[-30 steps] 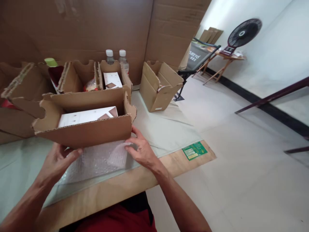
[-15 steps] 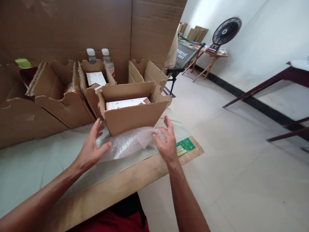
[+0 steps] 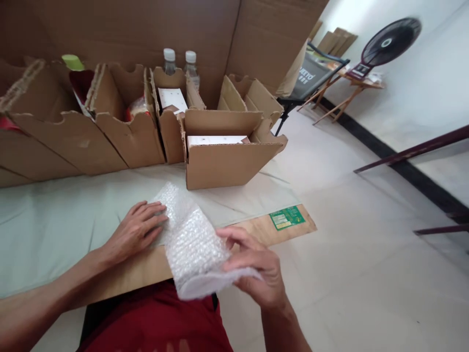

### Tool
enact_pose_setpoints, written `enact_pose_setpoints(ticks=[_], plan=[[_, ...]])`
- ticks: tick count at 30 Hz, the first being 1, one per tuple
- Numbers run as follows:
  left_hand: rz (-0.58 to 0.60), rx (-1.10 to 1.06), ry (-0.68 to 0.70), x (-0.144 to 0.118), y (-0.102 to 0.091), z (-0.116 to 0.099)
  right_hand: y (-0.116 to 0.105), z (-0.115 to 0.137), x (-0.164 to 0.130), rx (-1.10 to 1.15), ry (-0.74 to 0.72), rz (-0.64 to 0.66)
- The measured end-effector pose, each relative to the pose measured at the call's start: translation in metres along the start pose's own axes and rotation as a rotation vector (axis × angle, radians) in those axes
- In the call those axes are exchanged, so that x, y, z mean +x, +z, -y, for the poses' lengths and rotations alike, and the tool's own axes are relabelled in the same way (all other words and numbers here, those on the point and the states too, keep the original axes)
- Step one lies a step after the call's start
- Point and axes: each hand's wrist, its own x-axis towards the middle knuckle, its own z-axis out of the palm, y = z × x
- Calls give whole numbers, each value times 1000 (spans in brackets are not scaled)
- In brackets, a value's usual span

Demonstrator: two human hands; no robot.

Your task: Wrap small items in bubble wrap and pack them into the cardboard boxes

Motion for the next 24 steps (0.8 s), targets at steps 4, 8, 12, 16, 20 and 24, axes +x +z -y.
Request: enact_pose_setpoints(ticks=[4,8,12,16,20,24], plan=[[-43,137,11,8,-4,8,5,18,-14,101,-14,160],[-22,176,31,21,-20,23,6,27,-19,117,-33,225],[-15,220,30,48,-54,44,39,15,-22,71,-66,233],[21,220,-38,56,-79,56,95,-17,-33,-22,39,72],[43,11,-77,7,-81,34,116,-30,-38,-36,55,6],[105,-399,-208,-54,-71,-25,113,-27,-22,6,116,76]])
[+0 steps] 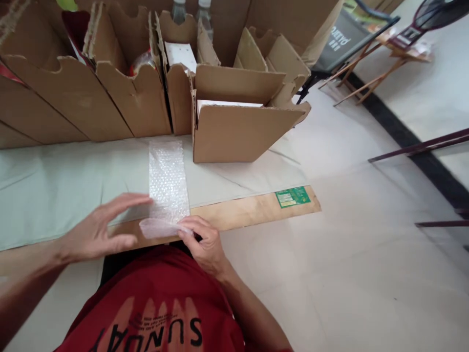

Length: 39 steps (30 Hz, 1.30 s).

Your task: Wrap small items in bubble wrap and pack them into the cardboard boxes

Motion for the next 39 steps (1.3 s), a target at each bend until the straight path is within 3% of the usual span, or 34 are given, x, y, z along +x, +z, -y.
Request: enact_pose_setpoints(ticks=[2,5,8,11,15,20,24,28,32,36,39], plan=[[-46,-41,-109,-15,21,-17,2,-1,12,-13,86,35],[-233,3,-304,-10,47,-26,6,-7,25,-79,162,-5],[-321,91,-393,3,60,-18,1,-11,24,-271,34,-156],[-315,178,-382,9,64,-8,-8,-8,15,-474,-225,-154],[-326,285,-312,8,65,-2,-5,-8,13,-655,-430,92],[-444,279,-123,-7,57,-10,1,-15,23,-653,-424,146],[-330,176,21,-18,52,-18,-2,-12,30,-473,-315,149],[-371,204,-43,-8,58,-12,-3,-7,36,-407,-182,64],[-408,261,-92,5,65,-4,-8,-3,33,-583,-346,-82],[-392,264,-125,7,66,1,-9,-8,35,-709,-437,144],[-391,202,-138,3,61,1,-8,-14,43,-729,-425,226]])
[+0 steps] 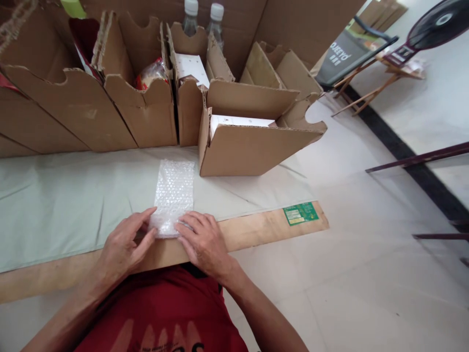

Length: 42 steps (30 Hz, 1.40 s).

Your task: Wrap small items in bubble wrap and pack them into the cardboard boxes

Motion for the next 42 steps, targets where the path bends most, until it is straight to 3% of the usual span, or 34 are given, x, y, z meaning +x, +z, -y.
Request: enact_pose_setpoints(ticks=[7,12,18,22,26,30,33,36,38,42], plan=[[99,-77,216,2,-14,-4,-9,-5,13,241,103,49],[55,-52,166,19,-1,6,-12,-5,13,41,120,-131],[-45,95,145,32,10,13,-6,-14,26,-66,-26,65],[-10,31,181,18,0,5,-8,-19,34,70,16,82],[55,-44,143,5,-12,1,-15,-13,32,210,84,205],[27,37,126,12,-8,9,-17,-5,29,76,119,82],[3,167,108,21,0,15,-17,0,31,-42,31,41],[-64,161,39,19,1,12,-9,-2,36,-76,-52,153],[-145,37,-77,10,-3,5,-1,-8,39,-44,-24,166],[-176,-498,-506,-13,-14,-12,6,-11,40,133,140,12]])
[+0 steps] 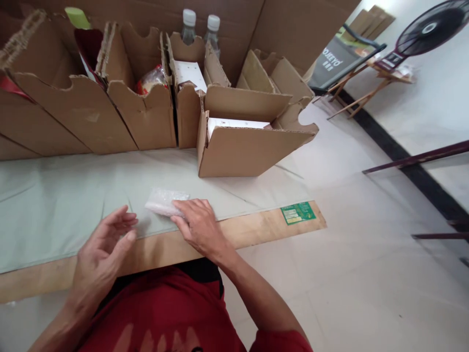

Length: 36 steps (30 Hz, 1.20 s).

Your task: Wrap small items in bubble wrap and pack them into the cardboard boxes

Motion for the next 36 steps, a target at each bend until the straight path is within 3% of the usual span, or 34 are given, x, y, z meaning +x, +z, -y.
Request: enact_pose_setpoints(ticks=[4,7,9,13,18,23,25,28,32,34,36], plan=[[94,-432,-374,-10,5,-5,-3,24,-13,158,46,-21],[122,-545,-501,-10,14,-9,-2,40,-25,248,48,61],[122,-577,-554,-11,19,-10,1,39,-31,246,101,21],[123,-584,-566,-11,25,-7,-5,20,-39,428,269,-141],[221,-623,-511,2,30,-10,-19,13,-42,852,363,38],[382,-470,-512,10,39,-30,-28,-2,-42,1085,463,56],[476,-409,-476,17,42,-38,-50,-15,-41,1089,492,97],[504,-317,-218,45,45,-40,-114,-35,-36,939,477,36],[392,22,219,101,58,-20,-219,-63,-5,543,376,-446],[337,156,402,120,68,-4,-260,-76,20,214,335,-575],[306,234,589,128,76,9,-288,-85,48,-122,369,-452]])
